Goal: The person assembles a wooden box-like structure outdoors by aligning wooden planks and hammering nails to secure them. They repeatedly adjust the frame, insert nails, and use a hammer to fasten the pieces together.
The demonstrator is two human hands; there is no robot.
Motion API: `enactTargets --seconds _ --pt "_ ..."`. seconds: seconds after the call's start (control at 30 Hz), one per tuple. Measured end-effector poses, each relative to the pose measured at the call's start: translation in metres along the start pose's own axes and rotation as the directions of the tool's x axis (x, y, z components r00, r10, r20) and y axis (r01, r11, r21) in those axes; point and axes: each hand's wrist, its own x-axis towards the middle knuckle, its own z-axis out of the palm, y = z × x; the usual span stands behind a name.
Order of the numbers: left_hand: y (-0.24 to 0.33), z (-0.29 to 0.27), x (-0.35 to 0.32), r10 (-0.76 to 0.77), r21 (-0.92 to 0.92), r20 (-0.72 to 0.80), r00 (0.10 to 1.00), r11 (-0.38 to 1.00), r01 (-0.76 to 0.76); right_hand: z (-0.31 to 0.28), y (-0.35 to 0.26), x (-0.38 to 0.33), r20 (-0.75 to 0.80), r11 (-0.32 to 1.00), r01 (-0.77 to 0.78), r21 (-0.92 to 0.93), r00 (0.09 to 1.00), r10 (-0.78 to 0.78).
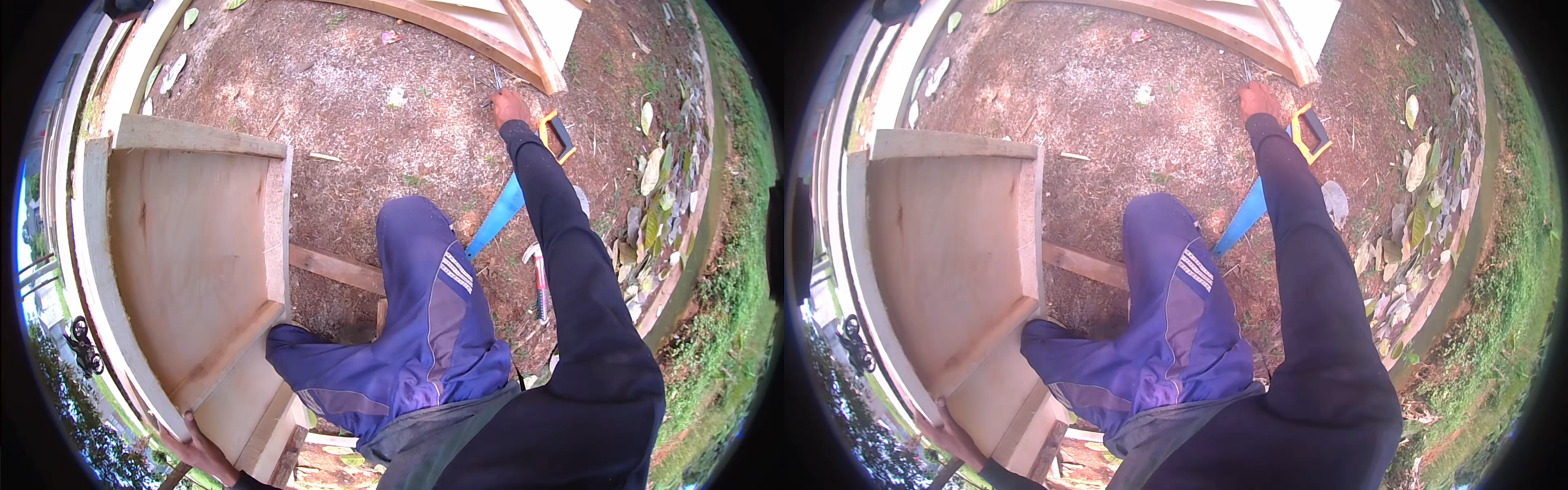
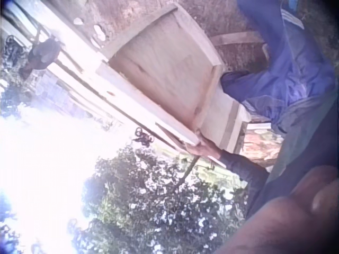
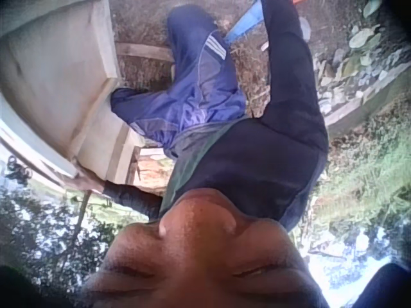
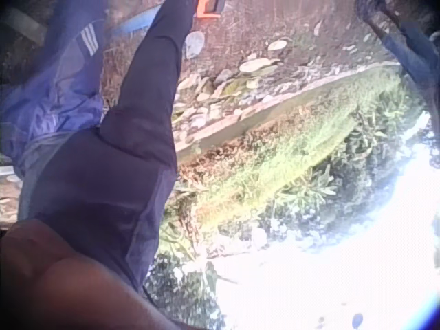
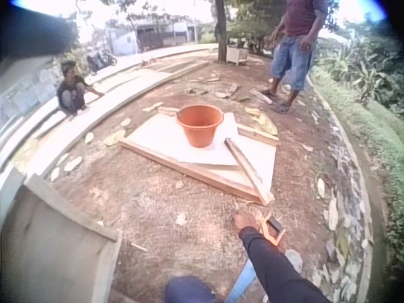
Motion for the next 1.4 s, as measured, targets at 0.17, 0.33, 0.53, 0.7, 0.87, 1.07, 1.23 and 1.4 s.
enactTargets --seconds 0.17,0.33,0.53,0.7,0.87,1.07,1.23,1.4 --pt "-0.015 0.004 -0.013 0.004 0.035 -0.014 1.000 0.999 -0.004 0.006 -0.007 0.006 -0.086 0.990 0.095 -0.104 0.991 -0.104" --pt "0.010 0.007 0.004 0.102 0.152 -0.084 0.991 0.984 -0.088 0.029 -0.033 -0.014 0.016 0.846 -0.125 0.519 0.990 0.137" --pt "0.012 0.008 -0.028 0.157 0.179 -0.207 0.966 0.977 -0.120 -0.132 -0.259 -0.105 0.032 0.270 0.084 0.959 0.916 -0.401" --pt "0.024 0.007 -0.027 0.217 0.126 -0.256 0.942 0.974 -0.190 -0.284 -0.401 -0.189 -0.326 -0.032 0.409 0.912 0.676 -0.662" --pt "0.024 0.010 -0.033 0.203 0.095 -0.292 0.935 0.979 -0.182 -0.372 -0.496 -0.241 -0.507 -0.266 0.489 0.831 0.468 -0.723" --pt "0.027 0.012 -0.037 0.151 0.043 -0.343 0.927 0.989 -0.145 -0.395 -0.576 -0.264 -0.458 -0.242 0.472 0.848 0.421 -0.783" --pt "0.029 0.012 -0.040 0.129 0.015 -0.350 0.928 0.991 -0.132 -0.382 -0.599 -0.267 -0.556 -0.294 0.601 0.744 0.312 -0.770" --pt "0.028 0.015 -0.040 0.117 0.005 -0.356 0.927 0.992 -0.123 -0.383 -0.602 -0.268 -0.576 -0.306 0.628 0.715 0.283 -0.767"
